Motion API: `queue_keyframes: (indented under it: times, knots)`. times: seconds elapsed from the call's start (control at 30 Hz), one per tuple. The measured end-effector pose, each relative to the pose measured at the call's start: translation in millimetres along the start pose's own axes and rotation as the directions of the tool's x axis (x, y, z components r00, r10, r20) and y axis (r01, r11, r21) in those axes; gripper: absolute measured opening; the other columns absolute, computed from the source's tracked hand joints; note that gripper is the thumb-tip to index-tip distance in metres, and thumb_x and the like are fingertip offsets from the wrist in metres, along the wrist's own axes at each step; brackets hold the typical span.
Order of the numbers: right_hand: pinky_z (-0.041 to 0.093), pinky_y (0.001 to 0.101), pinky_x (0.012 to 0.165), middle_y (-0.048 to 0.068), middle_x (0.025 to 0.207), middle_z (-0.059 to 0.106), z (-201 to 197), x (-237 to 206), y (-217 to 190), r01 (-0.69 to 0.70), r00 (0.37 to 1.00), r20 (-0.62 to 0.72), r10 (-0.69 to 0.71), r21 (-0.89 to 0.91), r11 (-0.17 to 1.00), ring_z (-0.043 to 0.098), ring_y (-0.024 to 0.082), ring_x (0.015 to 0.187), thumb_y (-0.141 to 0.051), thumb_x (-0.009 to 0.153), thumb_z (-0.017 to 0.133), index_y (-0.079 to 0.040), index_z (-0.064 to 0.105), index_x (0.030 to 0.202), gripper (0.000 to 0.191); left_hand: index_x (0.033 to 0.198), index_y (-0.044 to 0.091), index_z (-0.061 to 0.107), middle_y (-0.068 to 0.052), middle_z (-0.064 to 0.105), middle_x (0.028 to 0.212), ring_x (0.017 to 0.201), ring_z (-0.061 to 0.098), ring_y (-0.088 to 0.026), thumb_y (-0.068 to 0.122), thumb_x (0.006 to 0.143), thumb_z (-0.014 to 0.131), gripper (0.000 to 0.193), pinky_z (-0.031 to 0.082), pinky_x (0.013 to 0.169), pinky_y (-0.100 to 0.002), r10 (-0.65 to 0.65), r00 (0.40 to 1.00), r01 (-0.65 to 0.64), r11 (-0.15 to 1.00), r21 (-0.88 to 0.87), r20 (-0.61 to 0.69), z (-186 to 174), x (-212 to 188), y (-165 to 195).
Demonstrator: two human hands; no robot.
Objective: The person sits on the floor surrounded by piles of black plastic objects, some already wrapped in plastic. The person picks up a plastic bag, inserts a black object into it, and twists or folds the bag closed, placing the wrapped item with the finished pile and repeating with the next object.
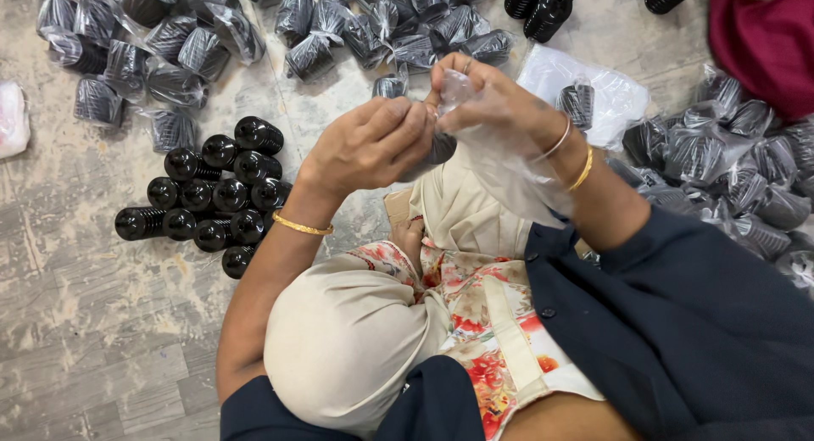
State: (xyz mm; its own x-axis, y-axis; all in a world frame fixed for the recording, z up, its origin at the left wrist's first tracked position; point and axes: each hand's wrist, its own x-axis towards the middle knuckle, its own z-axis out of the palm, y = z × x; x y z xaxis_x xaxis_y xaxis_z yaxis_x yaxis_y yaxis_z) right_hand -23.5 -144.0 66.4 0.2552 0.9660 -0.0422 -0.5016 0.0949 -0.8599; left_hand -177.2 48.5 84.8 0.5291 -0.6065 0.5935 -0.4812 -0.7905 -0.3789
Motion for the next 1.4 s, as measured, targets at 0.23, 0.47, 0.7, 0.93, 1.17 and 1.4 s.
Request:
queue_keyframes:
  times: [0.23,0.47,0.7,0.93,1.17,1.4]
  knots:
    - [0.055,0.03,0.082,0.01,0.104,0.063,25.5,-3.1,27.5,0.462,0.702,0.121,-0.702,-0.828,0.318,0.066,0.018,0.094,0.008,0.093,0.069,-0.007,0.041,0.122,0.042,0.116,-0.003,0.067,-0.014,0.063,0.113,0.101,0.062,-0.031,0.004,0.089,0.074,0.028,0.057,0.089,-0.04,-0.258,0.963,0.23,0.938,-0.26,-0.079,10.5,-0.4,5.2]
    - [0.058,0.0306,0.076,0.016,0.109,0.066,36.3,-5.0,26.3,0.503,0.552,0.258,-0.793,-0.861,0.07,0.07,0.023,0.094,0.006,0.101,0.069,-0.007,0.04,0.124,0.039,0.114,-0.004,0.063,-0.014,0.061,0.108,0.095,0.06,-0.03,0.003,0.095,0.075,0.024,0.053,0.08,-0.041,-0.261,0.954,0.235,0.957,-0.172,-0.146,9.5,-3.2,6.8]
    - [0.056,0.0234,0.08,0.007,0.098,0.068,29.8,-16.2,3.2,0.433,0.885,0.086,-0.457,-0.512,0.742,0.067,0.01,0.088,0.002,0.113,0.055,0.001,0.059,0.133,0.02,0.115,-0.002,0.067,-0.01,0.062,0.109,0.096,0.058,-0.023,0.005,0.098,0.074,0.02,0.055,0.078,-0.037,-0.052,0.979,0.065,0.996,0.059,-0.198,-2.9,-11.3,1.6]
    - [0.056,0.0226,0.07,0.004,0.089,0.072,39.0,-17.8,-12.0,0.379,0.891,0.13,-0.435,-0.738,0.558,0.069,0.008,0.078,-0.004,0.104,0.068,-0.002,0.07,0.119,0.014,0.115,-0.002,0.067,-0.01,0.061,0.11,0.097,0.058,-0.023,0.006,0.099,0.073,0.018,0.055,0.079,-0.037,-0.036,0.978,0.045,0.998,0.041,-0.207,-0.7,-12.7,2.6]
    - [0.051,0.0348,0.065,0.007,0.084,0.064,49.9,-11.1,-2.0,0.309,0.671,0.278,-0.687,-0.948,-0.081,0.065,0.022,0.07,-0.003,0.093,0.074,-0.007,0.063,0.106,0.017,0.114,-0.001,0.065,-0.011,0.062,0.11,0.096,0.059,-0.024,0.005,0.094,0.069,0.02,0.053,0.08,-0.04,-0.132,0.974,0.126,0.991,-0.041,-0.184,5.6,-15.3,1.5]
    - [0.049,0.0385,0.062,0.01,0.081,0.064,8.4,25.0,9.6,0.201,0.683,0.222,-0.696,-0.973,-0.113,0.064,0.027,0.068,-0.015,0.093,0.076,-0.008,0.062,0.103,0.018,0.109,-0.001,0.06,-0.013,0.06,0.105,0.092,0.058,-0.032,0.0,0.093,0.066,0.018,0.05,0.082,-0.045,-0.457,0.883,0.434,0.882,-0.183,-0.107,21.8,-26.3,-2.1]
